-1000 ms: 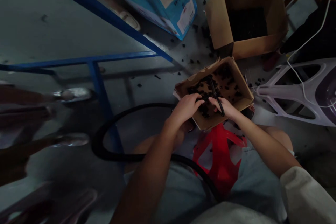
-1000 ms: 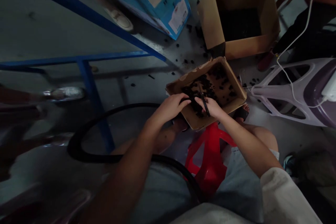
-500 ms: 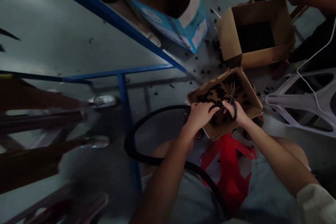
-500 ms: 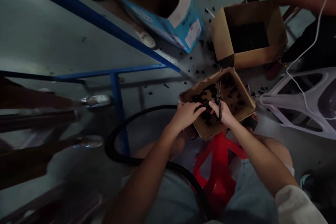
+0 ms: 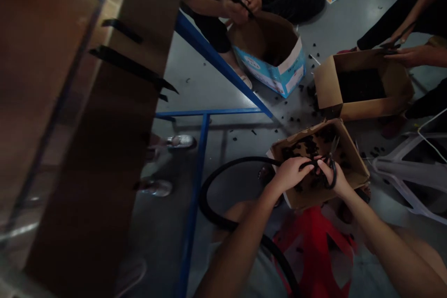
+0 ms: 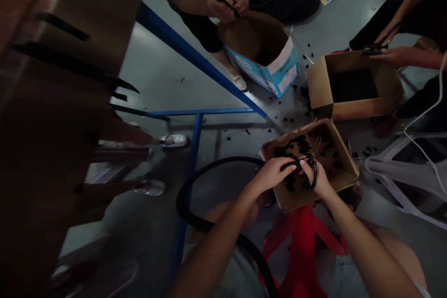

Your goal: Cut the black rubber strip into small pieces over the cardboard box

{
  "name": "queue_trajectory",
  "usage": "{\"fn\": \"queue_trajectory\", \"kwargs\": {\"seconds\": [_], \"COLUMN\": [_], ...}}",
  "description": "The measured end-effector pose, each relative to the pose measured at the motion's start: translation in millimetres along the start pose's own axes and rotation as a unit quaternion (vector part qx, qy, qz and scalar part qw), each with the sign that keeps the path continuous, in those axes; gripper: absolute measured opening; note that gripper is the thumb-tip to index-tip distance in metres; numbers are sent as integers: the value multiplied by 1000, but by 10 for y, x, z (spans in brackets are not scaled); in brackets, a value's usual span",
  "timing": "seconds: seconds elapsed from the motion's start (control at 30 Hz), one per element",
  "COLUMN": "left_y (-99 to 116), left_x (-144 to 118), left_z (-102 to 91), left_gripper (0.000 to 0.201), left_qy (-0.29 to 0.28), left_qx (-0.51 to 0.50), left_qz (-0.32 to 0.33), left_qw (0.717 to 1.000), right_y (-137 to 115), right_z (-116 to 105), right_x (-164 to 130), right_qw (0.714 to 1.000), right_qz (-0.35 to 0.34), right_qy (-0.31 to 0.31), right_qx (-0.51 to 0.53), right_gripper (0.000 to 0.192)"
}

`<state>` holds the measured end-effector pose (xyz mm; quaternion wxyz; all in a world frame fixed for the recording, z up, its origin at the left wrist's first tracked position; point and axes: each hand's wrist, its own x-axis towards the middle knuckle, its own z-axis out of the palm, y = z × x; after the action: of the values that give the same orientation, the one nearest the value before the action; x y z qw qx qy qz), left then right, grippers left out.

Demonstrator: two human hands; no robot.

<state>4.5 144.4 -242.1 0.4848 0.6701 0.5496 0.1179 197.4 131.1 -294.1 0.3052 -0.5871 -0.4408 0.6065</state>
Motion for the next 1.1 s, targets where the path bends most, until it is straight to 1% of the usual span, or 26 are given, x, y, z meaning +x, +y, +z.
{"fn": "queue_trajectory", "kwargs": {"seconds": [0.1, 0.17, 0.27, 0.4, 0.5, 0.57, 0.63, 0.7, 0.77, 0.87, 0.93, 1.0, 1.1], "left_y": [31, 35, 30, 36, 49, 51, 43, 29, 13, -2, -8, -14, -28], "left_x": [-2, 1, 5, -1, -6, -6, -4, 0, 6, 16, 21, 22, 21], "left_z": [8, 17, 26, 22, 17, 19, 27, 35, 40, 38, 40, 52, 83], "left_gripper": [34, 34, 34, 33, 32, 33, 33, 32, 31, 31, 30, 28, 25], "left_qy": [5, 5, 2, -9, -12, -14, -14, -6, 9, 32, 32, 19, 2], "left_qx": [-21, -21, -4, 24, 37, 40, 41, 48, 65, 94, 105, 108, 109], "left_qz": [-6, -11, -18, -33, -39, -34, -21, -9, -12, -38, -46, -39, -23], "left_qw": [1000, 1000, 1000, 999, 999, 999, 999, 999, 998, 994, 993, 993, 994], "right_y": [-29, -49, -48, -1, 11, 2, -6, 1, 24, 69, 92, 110, 130], "right_z": [-5, -5, 0, 1, -2, 7, 31, 61, 81, 57, 11, -37, -71], "right_x": [-8, -15, -21, -11, -8, -19, -41, -62, -66, -24, 27, 74, 108], "right_qw": [1000, 1000, 1000, 999, 999, 999, 999, 999, 999, 995, 990, 988, 987], "right_qz": [-12, -22, -24, -15, -26, -36, -33, -15, 4, 27, 39, 50, 62], "right_qy": [9, 10, 4, 6, -7, -17, -15, -5, 15, 76, 109, 116, 102], "right_qx": [5, -1, 0, 28, 36, 32, 33, 41, 52, 66, 76, 88, 104], "right_gripper": [45, 41, 35, 33, 27, 26, 26, 29, 35, 47, 53, 57, 58]}}
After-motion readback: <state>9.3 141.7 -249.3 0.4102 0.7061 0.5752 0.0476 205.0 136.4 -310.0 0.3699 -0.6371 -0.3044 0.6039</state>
